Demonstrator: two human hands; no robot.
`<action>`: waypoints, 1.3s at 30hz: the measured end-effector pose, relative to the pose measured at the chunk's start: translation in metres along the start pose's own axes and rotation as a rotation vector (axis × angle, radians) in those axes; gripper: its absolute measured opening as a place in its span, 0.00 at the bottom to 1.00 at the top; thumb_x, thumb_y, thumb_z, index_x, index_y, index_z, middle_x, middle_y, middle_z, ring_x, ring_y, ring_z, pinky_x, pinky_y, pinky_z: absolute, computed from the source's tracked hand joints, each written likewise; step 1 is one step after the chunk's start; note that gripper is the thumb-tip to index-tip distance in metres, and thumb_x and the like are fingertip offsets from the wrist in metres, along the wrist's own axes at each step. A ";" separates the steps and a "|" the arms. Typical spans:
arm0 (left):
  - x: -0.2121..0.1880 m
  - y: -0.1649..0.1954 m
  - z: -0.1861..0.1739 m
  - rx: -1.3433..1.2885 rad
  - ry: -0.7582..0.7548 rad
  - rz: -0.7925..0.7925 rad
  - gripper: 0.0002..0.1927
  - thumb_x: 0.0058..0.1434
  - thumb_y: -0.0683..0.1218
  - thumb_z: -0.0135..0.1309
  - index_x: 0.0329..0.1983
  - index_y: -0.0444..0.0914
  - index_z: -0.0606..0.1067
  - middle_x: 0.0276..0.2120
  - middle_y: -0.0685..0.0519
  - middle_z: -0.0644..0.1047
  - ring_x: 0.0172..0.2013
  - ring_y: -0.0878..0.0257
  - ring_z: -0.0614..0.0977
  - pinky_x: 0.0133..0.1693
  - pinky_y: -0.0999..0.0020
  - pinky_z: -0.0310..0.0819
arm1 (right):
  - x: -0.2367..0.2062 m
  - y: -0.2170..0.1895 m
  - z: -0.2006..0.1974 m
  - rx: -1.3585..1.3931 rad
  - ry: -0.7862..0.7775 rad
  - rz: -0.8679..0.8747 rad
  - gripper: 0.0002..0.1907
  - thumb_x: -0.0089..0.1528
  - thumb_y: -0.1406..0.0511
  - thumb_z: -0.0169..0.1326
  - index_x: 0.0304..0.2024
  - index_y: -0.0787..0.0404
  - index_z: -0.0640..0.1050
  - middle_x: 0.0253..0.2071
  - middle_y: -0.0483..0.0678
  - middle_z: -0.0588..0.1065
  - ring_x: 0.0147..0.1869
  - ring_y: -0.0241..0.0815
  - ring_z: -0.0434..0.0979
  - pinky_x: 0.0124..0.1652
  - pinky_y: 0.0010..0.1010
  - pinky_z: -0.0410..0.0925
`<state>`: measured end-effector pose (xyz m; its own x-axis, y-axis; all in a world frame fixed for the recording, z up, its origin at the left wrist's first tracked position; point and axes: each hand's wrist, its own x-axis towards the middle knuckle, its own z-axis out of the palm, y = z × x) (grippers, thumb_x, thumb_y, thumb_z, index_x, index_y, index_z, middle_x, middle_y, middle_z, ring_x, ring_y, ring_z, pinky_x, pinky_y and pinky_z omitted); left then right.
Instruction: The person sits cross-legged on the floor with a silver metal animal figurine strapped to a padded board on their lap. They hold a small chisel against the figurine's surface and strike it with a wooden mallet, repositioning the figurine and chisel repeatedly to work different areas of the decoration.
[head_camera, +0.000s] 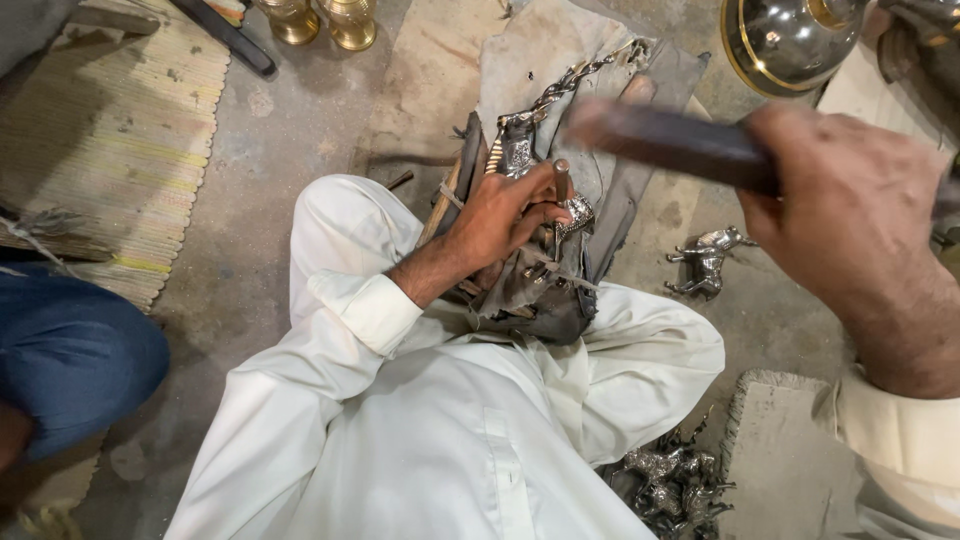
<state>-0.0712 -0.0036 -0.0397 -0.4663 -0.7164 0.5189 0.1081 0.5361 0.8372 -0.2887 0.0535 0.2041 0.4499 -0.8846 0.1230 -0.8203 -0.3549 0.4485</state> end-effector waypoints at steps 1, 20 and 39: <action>-0.001 -0.002 0.001 0.009 0.000 -0.004 0.18 0.67 0.35 0.55 0.59 0.35 0.68 0.42 0.49 0.84 0.45 0.56 0.89 0.44 0.66 0.83 | 0.000 -0.001 0.001 -0.050 -0.021 -0.011 0.10 0.65 0.63 0.64 0.48 0.55 0.79 0.31 0.44 0.78 0.34 0.39 0.80 0.38 0.30 0.68; -0.008 -0.011 -0.003 0.127 -0.066 0.074 0.21 0.60 0.29 0.53 0.56 0.35 0.71 0.42 0.49 0.83 0.45 0.59 0.88 0.40 0.66 0.84 | 0.003 -0.012 -0.011 -0.049 0.027 -0.047 0.15 0.56 0.70 0.66 0.45 0.62 0.79 0.35 0.51 0.78 0.38 0.49 0.81 0.40 0.39 0.72; -0.014 -0.016 -0.002 0.245 -0.036 0.179 0.19 0.63 0.33 0.56 0.56 0.38 0.69 0.42 0.53 0.84 0.44 0.60 0.88 0.40 0.66 0.82 | -0.048 -0.012 0.018 0.637 0.103 0.371 0.11 0.68 0.70 0.60 0.50 0.64 0.73 0.40 0.47 0.70 0.39 0.42 0.74 0.40 0.33 0.68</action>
<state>-0.0643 -0.0030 -0.0600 -0.4903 -0.5870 0.6443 -0.0217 0.7472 0.6642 -0.3069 0.0945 0.1772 0.1084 -0.9587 0.2630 -0.9565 -0.1727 -0.2350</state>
